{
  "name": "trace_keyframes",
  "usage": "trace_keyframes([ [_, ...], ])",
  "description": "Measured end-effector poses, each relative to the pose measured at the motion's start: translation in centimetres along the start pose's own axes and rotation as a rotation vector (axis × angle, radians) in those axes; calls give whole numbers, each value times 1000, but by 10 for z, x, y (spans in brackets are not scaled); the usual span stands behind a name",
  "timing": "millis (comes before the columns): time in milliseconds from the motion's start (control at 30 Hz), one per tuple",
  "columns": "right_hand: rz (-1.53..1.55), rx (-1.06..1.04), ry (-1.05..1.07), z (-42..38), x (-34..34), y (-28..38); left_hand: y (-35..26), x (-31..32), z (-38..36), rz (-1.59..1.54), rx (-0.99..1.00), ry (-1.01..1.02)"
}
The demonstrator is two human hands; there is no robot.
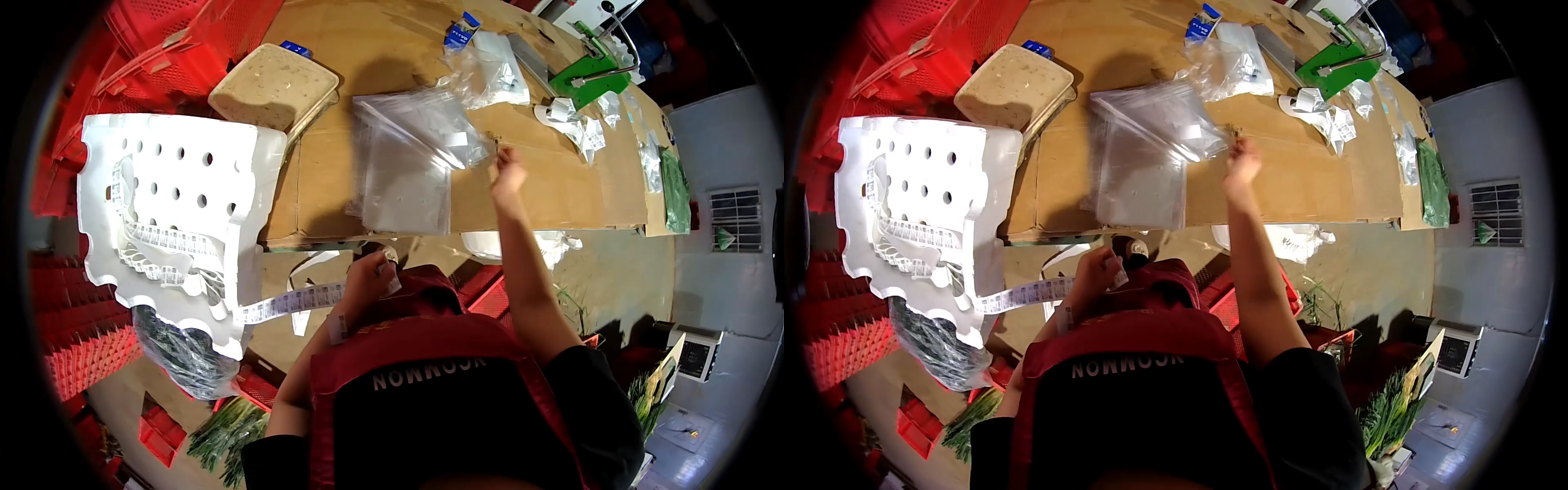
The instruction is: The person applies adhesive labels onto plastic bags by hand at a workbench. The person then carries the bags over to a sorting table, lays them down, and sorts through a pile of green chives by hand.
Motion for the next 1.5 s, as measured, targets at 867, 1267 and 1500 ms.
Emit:
trace_keyframes([
  [867, -724, 96, 1265, -154, 129, -31, 60, -35, 24, -138, -56, -416],
  [1267, -575, 97, 1354, -118, 113, -36, -10, 22, 42, 245, -397, -417],
  [1500, -873, -784, 1282, -105, 124, -12, -20, 36, 11, 104, -436, -670],
])
Point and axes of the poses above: each hand's wrist, its own z-axis towards the middle knuckle, its own x-axis out of the palm, y = z × x, the point moved 6 cm from there along z, towards the middle knuckle, and after that the axes turned 1 degree about -z, right-handed, at the moved point
